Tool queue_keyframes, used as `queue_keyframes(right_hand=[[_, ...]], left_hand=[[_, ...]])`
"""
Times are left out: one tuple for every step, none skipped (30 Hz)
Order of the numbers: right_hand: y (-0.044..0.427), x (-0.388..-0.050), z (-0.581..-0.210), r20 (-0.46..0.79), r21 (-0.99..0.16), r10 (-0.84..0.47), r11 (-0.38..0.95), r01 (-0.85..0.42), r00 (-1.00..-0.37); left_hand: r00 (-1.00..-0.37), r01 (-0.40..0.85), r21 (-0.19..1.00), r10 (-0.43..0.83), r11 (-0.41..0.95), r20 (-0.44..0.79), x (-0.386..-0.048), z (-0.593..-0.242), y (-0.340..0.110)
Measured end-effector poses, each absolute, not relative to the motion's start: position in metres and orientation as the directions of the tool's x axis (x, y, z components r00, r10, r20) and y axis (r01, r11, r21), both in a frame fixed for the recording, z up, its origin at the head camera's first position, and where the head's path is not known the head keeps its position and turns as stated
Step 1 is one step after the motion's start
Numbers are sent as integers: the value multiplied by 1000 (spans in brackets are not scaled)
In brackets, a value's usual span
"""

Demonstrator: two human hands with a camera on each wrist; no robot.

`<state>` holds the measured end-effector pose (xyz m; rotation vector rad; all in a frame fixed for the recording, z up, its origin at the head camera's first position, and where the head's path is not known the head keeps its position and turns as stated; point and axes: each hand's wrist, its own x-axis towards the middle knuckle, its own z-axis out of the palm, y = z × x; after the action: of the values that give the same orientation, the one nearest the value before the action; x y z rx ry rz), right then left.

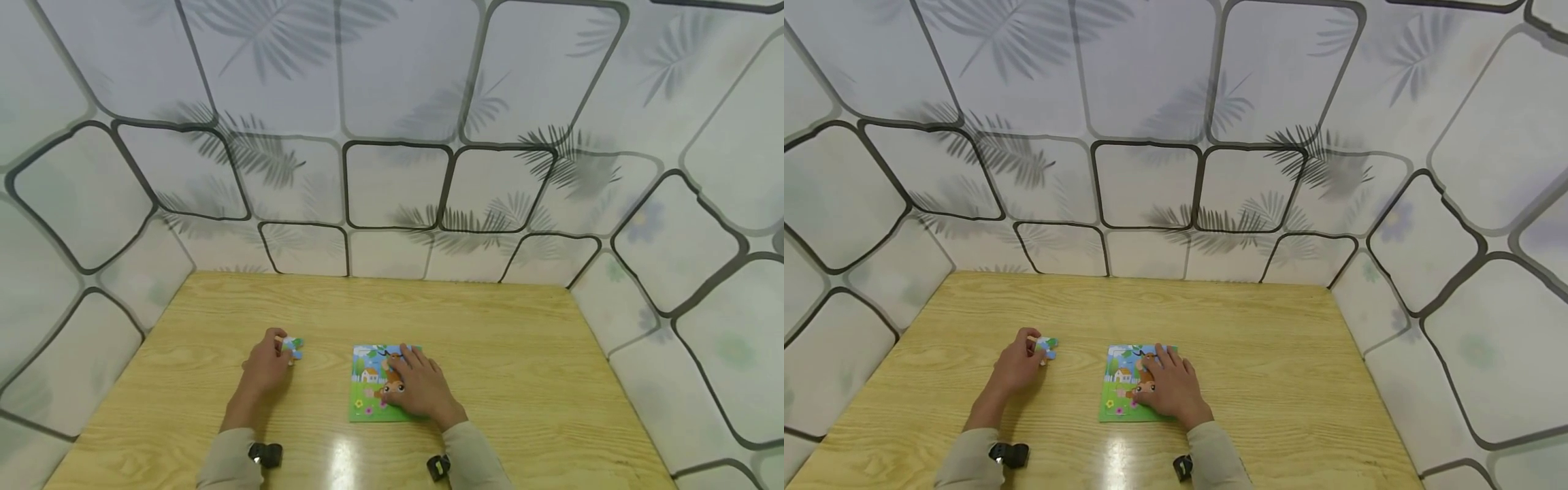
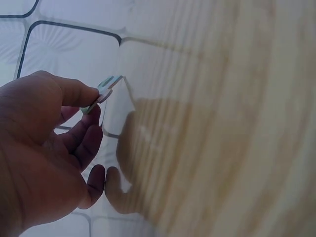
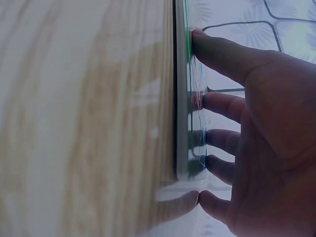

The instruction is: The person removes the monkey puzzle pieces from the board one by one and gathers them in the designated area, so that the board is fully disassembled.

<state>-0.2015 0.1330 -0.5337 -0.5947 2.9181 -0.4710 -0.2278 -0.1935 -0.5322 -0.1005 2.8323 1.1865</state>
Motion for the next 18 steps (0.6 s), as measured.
queue_keyframes(right_hand=[[133,-201,-534,-60,-327,-398,875,-358,-916],[133,-201,-534,-58,-325,-395,876,-357,-917],[133,-201,-533,-54,-326,-392,876,-354,-919],[133,-201,-533,-53,-322,-387,879,-351,-921],[133,-201,-534,-52,-320,-382,881,-347,-923],[132,-201,-534,-51,-320,-377,883,-343,-925],[132,-201,-534,-50,-322,-372,885,-337,-927],[132,-201,-534,-52,-322,-367,887,-332,-929],[132,-200,-534,-54,-324,-362,888,-327,-931],[132,-200,-534,-57,-323,-359,889,-323,-931],[132,-200,-534,-57,-324,-358,890,-322,-932],[132,-200,-534,-57,-322,-358,890,-322,-932],[132,-200,-534,-57,-319,-357,891,-322,-932],[132,-200,-533,-57,-315,-357,892,-323,-932],[132,-200,-533,-55,-311,-358,893,-324,-932],[132,-200,-533,-54,-307,-358,894,-326,-932],[132,-199,-533,-51,-303,-359,895,-328,-932],[131,-199,-532,-50,-303,-360,894,-329,-932]], left_hand=[[-995,-95,703,-41,705,-94,-228,-532,-195],[-994,-104,695,-51,711,-97,-228,-532,-197],[-994,-108,685,-58,721,-95,-228,-532,-199],[-993,-117,673,-70,730,-96,-227,-532,-200],[-992,-122,662,-77,740,-96,-227,-532,-202],[-992,-127,648,-87,751,-94,-228,-532,-204],[-991,-132,633,-95,763,-92,-228,-532,-205],[-990,-138,618,-105,774,-90,-228,-532,-207],[-990,-144,606,-113,782,-89,-228,-532,-208],[-988,-152,595,-122,789,-92,-229,-532,-209],[-988,-156,588,-125,794,-94,-229,-532,-210],[-987,-164,578,-131,800,-98,-229,-532,-211],[-986,-166,567,-132,807,-101,-228,-532,-211],[-986,-168,554,-132,815,-105,-228,-532,-211],[-986,-168,541,-131,824,-107,-228,-532,-212],[-986,-166,530,-127,832,-110,-227,-532,-212],[-986,-162,518,-123,840,-109,-227,-532,-211],[-986,-162,507,-121,847,-112,-226,-532,-211]])
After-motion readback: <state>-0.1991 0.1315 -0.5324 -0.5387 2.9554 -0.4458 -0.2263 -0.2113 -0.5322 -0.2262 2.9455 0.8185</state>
